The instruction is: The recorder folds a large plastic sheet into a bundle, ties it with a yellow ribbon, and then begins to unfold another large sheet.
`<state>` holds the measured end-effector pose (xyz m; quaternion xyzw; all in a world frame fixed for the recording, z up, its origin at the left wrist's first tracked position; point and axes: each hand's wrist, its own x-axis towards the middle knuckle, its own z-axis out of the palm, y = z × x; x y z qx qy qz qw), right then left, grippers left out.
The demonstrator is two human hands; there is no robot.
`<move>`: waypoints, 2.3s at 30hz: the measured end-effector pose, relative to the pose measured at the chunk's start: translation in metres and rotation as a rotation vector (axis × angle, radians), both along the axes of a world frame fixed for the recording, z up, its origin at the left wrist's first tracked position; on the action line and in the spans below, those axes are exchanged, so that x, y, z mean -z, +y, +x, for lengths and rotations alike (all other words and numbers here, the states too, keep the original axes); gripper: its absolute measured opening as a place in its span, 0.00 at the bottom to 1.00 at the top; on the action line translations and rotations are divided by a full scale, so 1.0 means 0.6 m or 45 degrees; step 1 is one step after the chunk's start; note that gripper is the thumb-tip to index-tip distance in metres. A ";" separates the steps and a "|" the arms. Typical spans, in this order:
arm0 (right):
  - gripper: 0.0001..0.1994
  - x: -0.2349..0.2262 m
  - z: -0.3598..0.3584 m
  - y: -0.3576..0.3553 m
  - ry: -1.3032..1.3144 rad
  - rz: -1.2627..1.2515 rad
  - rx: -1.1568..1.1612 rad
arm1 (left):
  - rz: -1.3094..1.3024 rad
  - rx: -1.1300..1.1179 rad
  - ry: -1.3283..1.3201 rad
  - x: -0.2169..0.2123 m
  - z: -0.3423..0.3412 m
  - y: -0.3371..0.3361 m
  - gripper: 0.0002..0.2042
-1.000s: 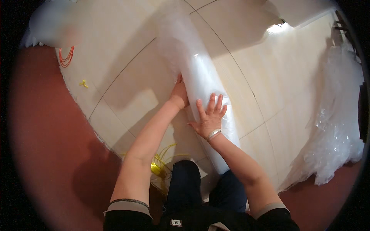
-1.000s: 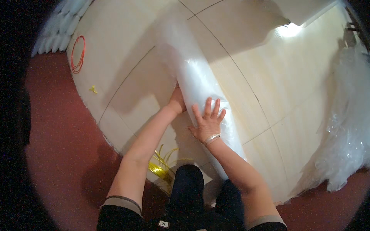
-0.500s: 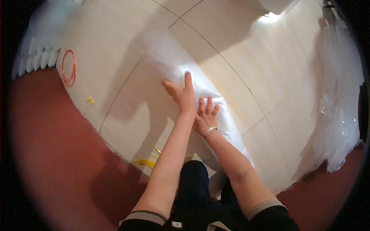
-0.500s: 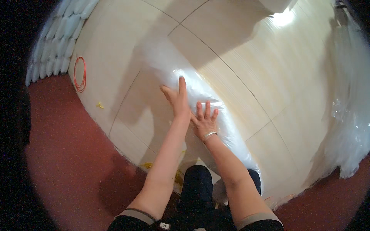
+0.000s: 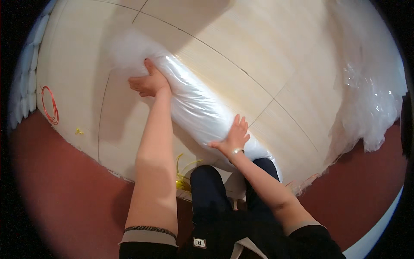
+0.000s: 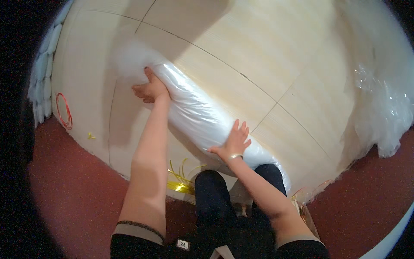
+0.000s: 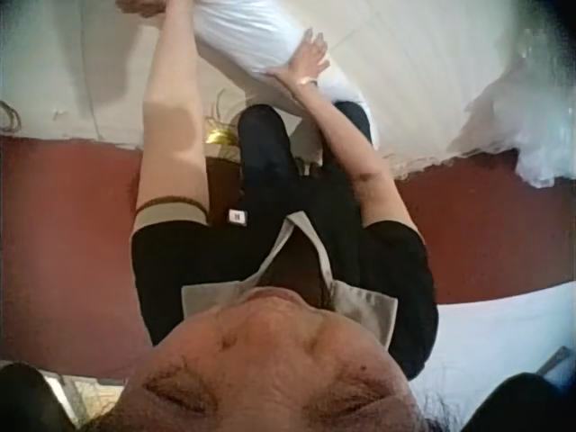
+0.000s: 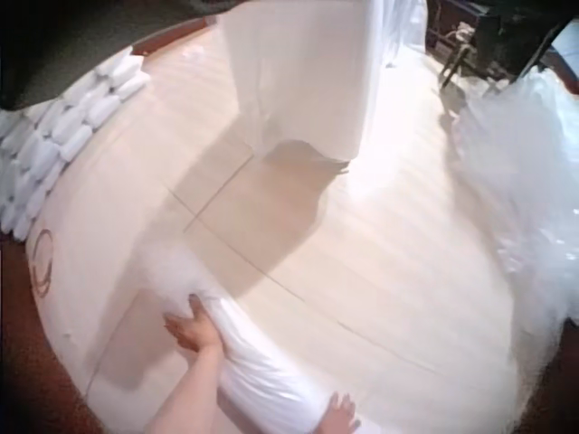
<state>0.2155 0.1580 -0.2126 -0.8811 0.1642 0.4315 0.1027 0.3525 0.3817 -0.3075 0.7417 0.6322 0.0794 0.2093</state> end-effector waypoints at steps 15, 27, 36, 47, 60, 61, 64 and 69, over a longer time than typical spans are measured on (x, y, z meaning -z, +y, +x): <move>0.67 0.004 0.029 0.007 0.185 -0.052 -0.056 | -1.463 0.101 -0.894 -0.088 -0.062 0.165 0.31; 0.55 0.012 0.012 -0.294 0.065 0.772 -0.209 | -1.105 0.679 -0.560 -0.464 -0.425 -0.296 0.12; 0.51 -0.244 -0.134 -0.469 0.047 0.993 -0.313 | -0.435 2.239 -0.113 -0.319 -0.544 -0.549 0.06; 0.29 -0.200 -0.176 -0.522 0.230 0.786 -0.174 | -0.903 2.553 0.506 -0.431 -0.412 -0.467 0.30; 0.38 -0.142 -0.288 -0.635 0.115 1.119 0.681 | -0.697 3.151 0.695 -0.289 -0.295 -0.565 0.50; 0.40 -0.126 -0.296 -0.658 0.488 1.076 1.243 | -0.660 3.146 0.638 -0.276 -0.294 -0.559 0.49; 0.39 -0.028 -0.444 -0.689 -0.166 0.359 0.984 | -0.686 3.120 0.569 -0.249 -0.297 -0.564 0.47; 0.35 0.069 -0.546 -0.642 -0.187 0.528 1.547 | -0.677 3.038 0.523 -0.231 -0.315 -0.519 0.44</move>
